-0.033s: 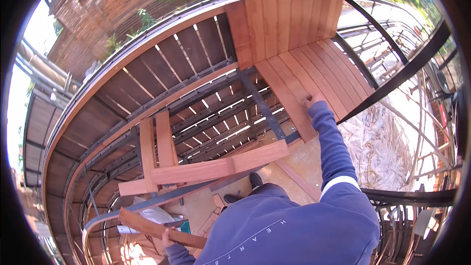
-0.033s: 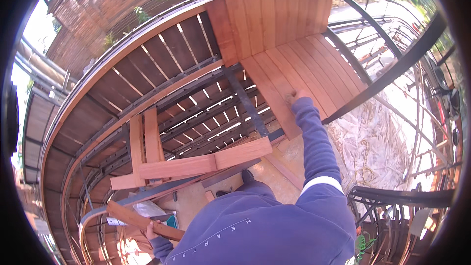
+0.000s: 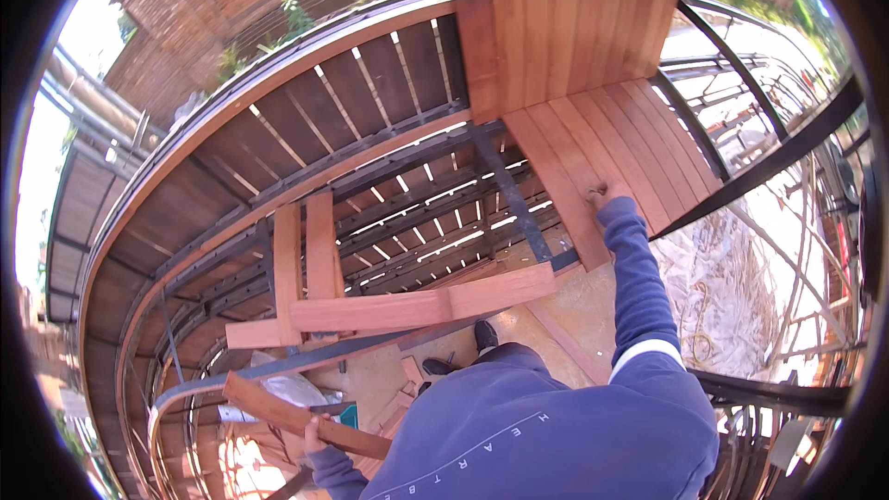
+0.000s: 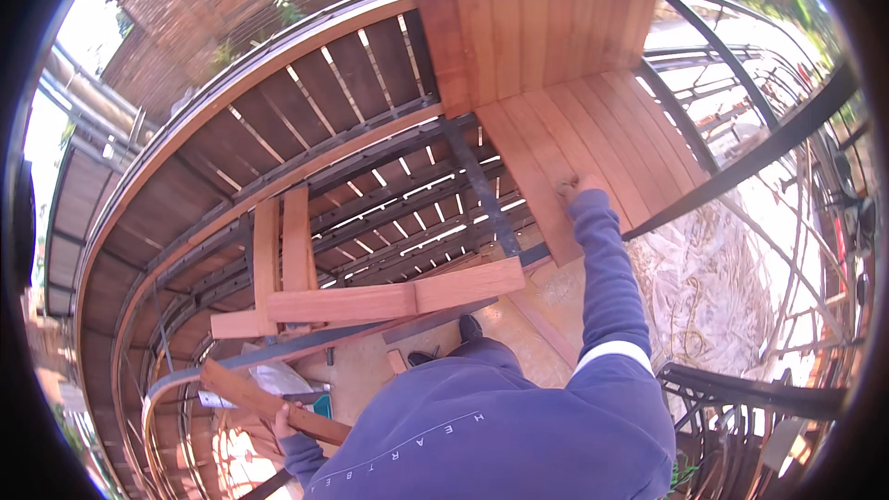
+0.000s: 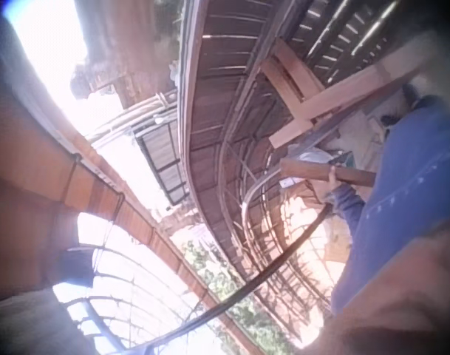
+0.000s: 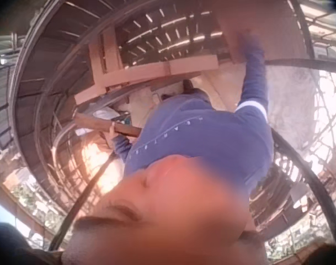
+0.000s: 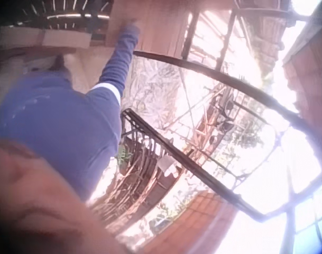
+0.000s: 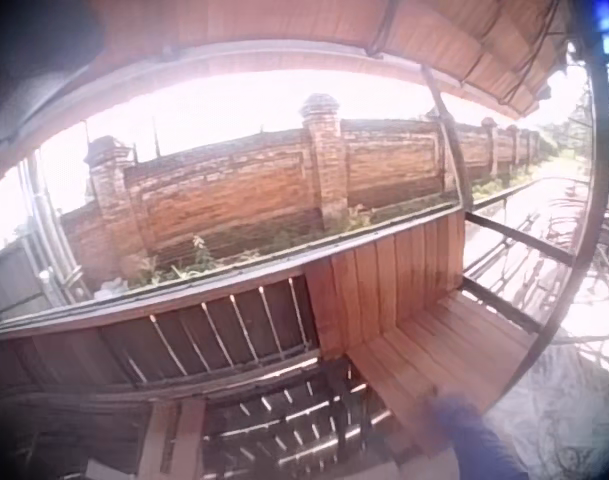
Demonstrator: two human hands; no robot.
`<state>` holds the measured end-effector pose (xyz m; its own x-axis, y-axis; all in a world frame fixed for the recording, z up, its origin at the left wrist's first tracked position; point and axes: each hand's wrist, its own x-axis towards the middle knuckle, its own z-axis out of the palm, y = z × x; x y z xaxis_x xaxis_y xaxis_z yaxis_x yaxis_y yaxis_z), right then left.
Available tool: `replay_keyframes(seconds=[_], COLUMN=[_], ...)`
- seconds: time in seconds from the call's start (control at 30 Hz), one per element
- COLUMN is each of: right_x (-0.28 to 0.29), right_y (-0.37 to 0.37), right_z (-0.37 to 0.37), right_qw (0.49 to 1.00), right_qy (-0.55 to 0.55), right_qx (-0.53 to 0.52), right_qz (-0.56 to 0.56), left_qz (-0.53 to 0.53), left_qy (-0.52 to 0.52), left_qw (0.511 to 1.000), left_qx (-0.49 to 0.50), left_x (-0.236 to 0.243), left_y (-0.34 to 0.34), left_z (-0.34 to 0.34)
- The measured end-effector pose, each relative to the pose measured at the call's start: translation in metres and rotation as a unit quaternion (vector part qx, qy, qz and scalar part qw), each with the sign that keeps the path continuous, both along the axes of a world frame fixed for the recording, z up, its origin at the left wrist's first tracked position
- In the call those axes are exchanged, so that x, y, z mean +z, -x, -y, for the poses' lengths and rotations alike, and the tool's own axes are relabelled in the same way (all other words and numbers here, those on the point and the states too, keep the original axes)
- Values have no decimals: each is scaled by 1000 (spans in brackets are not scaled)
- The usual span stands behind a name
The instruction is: The person uses an angle grinder to cut a wooden plank while kneeling on a wooden surface, then moves to a curved metal frame and places the cut plank among others to check the fit.
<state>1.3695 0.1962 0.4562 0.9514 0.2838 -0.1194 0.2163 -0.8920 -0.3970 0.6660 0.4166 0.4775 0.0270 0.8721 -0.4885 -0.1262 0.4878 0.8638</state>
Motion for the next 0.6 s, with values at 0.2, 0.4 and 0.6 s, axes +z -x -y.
replay_keyframes(seconds=[0.2, 0.4, 0.6], right_x=[45, 41, 34], right_y=[124, 288, 311], right_z=[-85, -203, -228], right_qw=[946, 796, 805], right_qy=[-204, -100, -22], right_qx=[212, 596, 584], right_qz=[132, -37, -106], left_qz=[-63, -68, -31], left_qy=[-81, -82, -92], left_qw=[994, 993, 993], left_qx=[27, 45, 68], left_x=[9, 11, 3], left_y=[-10, -3, 42], left_z=[25, 26, 4])
